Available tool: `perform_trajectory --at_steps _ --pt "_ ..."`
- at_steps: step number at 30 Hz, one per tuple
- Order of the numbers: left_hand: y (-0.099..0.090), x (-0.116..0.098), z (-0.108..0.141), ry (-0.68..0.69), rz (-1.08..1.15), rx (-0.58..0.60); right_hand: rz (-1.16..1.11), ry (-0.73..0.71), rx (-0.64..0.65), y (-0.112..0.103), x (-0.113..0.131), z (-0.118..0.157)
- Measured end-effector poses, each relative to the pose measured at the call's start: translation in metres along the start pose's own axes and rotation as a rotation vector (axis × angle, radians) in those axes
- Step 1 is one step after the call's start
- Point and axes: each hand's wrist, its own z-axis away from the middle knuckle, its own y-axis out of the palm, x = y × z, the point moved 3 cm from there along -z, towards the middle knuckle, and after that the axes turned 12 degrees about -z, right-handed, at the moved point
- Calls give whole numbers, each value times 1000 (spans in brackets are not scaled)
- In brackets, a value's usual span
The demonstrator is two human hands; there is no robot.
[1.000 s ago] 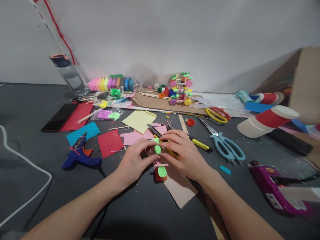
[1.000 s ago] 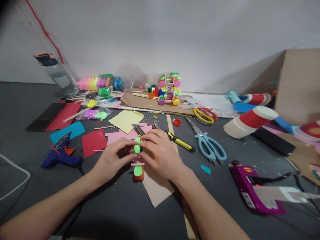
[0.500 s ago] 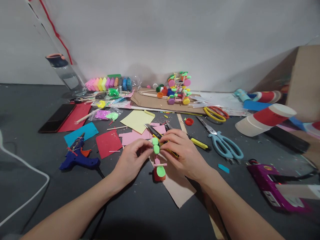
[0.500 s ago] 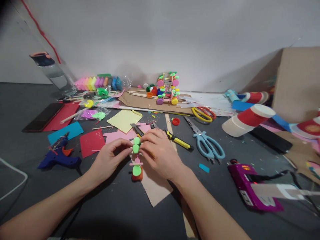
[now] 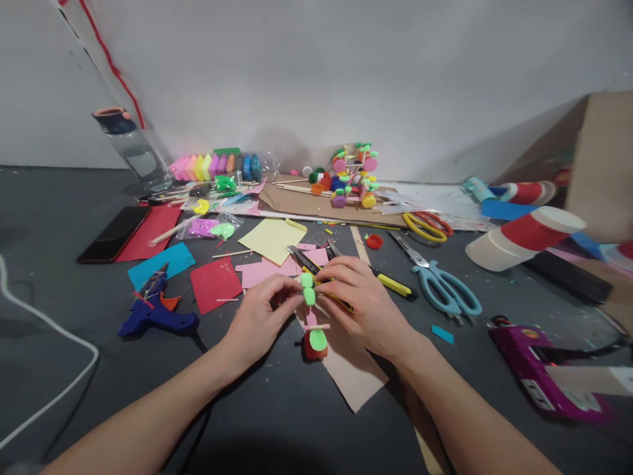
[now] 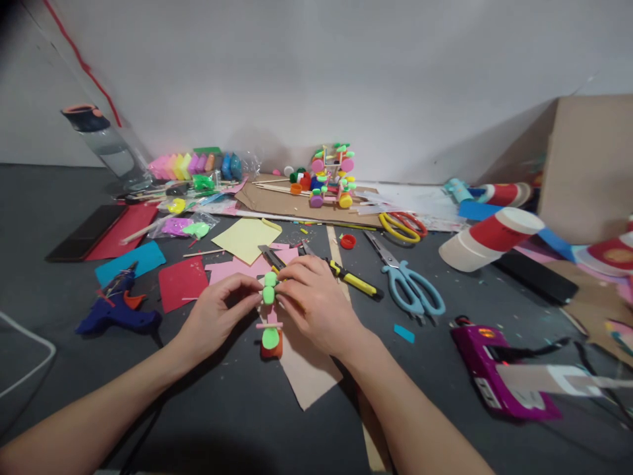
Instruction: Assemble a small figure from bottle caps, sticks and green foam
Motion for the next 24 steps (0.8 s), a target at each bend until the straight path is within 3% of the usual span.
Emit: perform_trajectory --at_steps 10,17,24 --pt "-1 0 1 80 -35 -7 3 16 -12 -4 1 -1" --pt "2 -6 2 161 -86 49 -3 20 8 -1 -1 0" --pt "3 -5 1 172 -118 4 -1 5 1 3 -1 -1"
